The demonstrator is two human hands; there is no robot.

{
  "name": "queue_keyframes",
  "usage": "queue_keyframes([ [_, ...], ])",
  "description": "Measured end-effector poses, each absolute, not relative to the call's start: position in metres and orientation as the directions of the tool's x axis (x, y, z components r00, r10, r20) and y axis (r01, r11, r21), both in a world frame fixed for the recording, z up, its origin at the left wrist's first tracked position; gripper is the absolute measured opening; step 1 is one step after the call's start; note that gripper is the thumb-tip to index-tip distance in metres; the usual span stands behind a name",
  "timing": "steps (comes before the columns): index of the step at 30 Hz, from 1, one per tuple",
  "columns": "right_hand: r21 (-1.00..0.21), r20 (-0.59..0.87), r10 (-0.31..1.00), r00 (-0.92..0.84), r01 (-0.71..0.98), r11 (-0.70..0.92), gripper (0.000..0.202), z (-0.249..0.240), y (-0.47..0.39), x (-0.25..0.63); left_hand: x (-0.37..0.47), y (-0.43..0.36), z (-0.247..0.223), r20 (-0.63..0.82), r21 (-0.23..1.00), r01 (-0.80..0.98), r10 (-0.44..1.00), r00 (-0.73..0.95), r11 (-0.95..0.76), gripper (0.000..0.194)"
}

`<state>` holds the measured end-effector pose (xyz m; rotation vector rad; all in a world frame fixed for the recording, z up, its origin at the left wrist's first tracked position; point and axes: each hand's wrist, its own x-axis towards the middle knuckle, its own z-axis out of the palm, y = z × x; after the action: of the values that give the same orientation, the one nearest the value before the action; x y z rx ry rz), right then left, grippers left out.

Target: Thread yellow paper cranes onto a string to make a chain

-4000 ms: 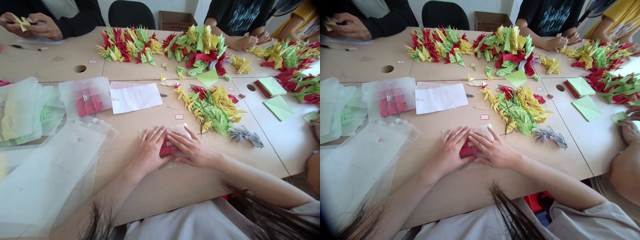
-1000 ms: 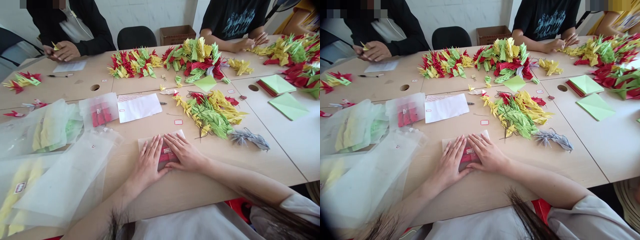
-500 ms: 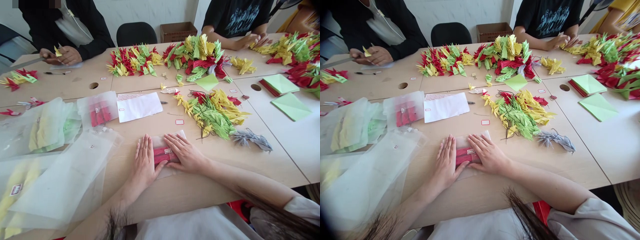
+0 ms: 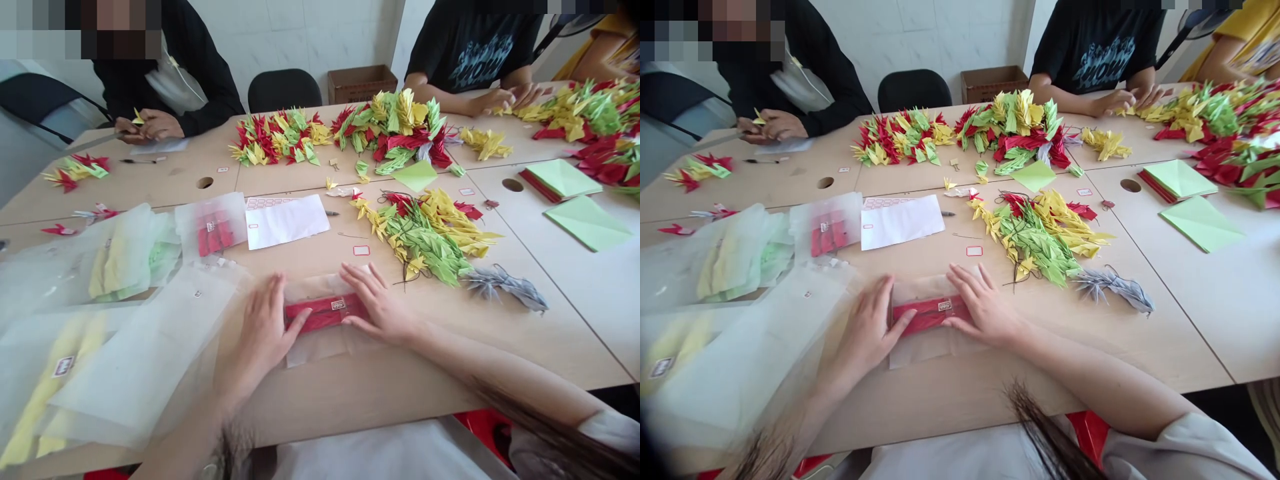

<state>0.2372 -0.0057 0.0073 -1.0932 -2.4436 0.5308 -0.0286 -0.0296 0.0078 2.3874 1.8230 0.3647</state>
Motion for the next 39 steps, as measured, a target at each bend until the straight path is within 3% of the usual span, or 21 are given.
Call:
queue_keyframes([
  [2,-0.610,0.221,0.868,-0.444,0.632,0.478,0.064,0.015,-0.004,0.245,-0.038,-0.029,0.016,0.157,0.320,0.929,0.977,0.142,-0.186,0.073],
  [5,-0.831,0.039,0.979,-0.201,0.538,0.143,0.052,0.024,-0.001,0.257,-0.043,-0.032,0.022,0.055,0.479,0.877,0.998,0.009,-0.035,0.074],
  [8,-0.950,-0.233,0.960,-0.154,0.249,-0.191,0.049,0.030,0.002,0.264,-0.039,-0.035,0.023,-0.132,0.612,0.781,0.990,-0.053,0.124,0.077],
  [11,-0.915,-0.378,0.911,-0.166,-0.086,-0.395,0.048,0.031,0.006,0.265,-0.031,-0.039,0.019,-0.191,0.709,0.686,0.981,-0.034,0.161,0.088],
  [13,-0.881,-0.407,0.902,-0.146,-0.200,-0.429,0.054,0.030,0.006,0.264,-0.027,-0.041,0.014,-0.167,0.749,0.643,0.985,-0.048,0.158,0.095],
  [15,-0.865,-0.428,0.882,-0.196,-0.194,-0.463,0.063,0.027,0.005,0.263,-0.022,-0.045,0.008,-0.120,0.765,0.627,0.989,-0.087,0.148,0.093],
  [18,-0.857,-0.474,0.809,-0.348,-0.028,-0.514,0.090,0.020,0.000,0.262,-0.017,-0.052,-0.001,-0.045,0.771,0.628,0.993,-0.111,0.106,0.087],
  [20,-0.874,-0.476,0.802,-0.361,0.086,-0.479,0.109,0.016,-0.001,0.263,-0.017,-0.055,-0.003,-0.016,0.785,0.615,0.996,-0.085,0.065,0.085],
  [22,-0.905,-0.424,0.833,-0.355,0.130,-0.405,0.115,0.016,-0.001,0.265,-0.020,-0.053,0.002,0.003,0.817,0.576,0.999,-0.047,0.024,0.081],
  [26,-0.953,-0.275,0.828,-0.489,0.027,-0.301,0.103,0.026,0.002,0.270,-0.029,-0.032,0.037,0.030,0.853,0.520,0.999,0.027,-0.040,0.062],
  [29,-0.951,-0.238,0.806,-0.542,-0.041,-0.308,0.097,0.035,0.001,0.272,-0.027,-0.008,0.067,-0.171,0.895,0.445,0.950,0.262,0.038,0.059],
  [31,-0.947,-0.248,0.813,-0.526,-0.044,-0.318,0.096,0.040,0.000,0.271,-0.017,0.006,0.075,-0.346,0.898,0.419,0.809,0.476,0.138,0.066],
  [33,-0.946,-0.269,0.836,-0.479,-0.029,-0.321,0.094,0.044,0.001,0.272,-0.003,0.016,0.071,-0.407,0.907,0.383,0.598,0.690,0.176,0.062],
  [36,-0.931,-0.316,0.865,-0.389,-0.050,-0.362,0.084,0.046,0.006,0.276,0.013,0.022,0.053,-0.425,0.904,0.318,0.522,0.740,0.285,0.049],
  [39,-0.885,-0.313,0.900,-0.303,-0.251,-0.392,0.058,0.041,0.014,0.279,0.019,0.020,0.034,-0.422,0.898,0.208,0.626,0.656,0.387,0.041],
])
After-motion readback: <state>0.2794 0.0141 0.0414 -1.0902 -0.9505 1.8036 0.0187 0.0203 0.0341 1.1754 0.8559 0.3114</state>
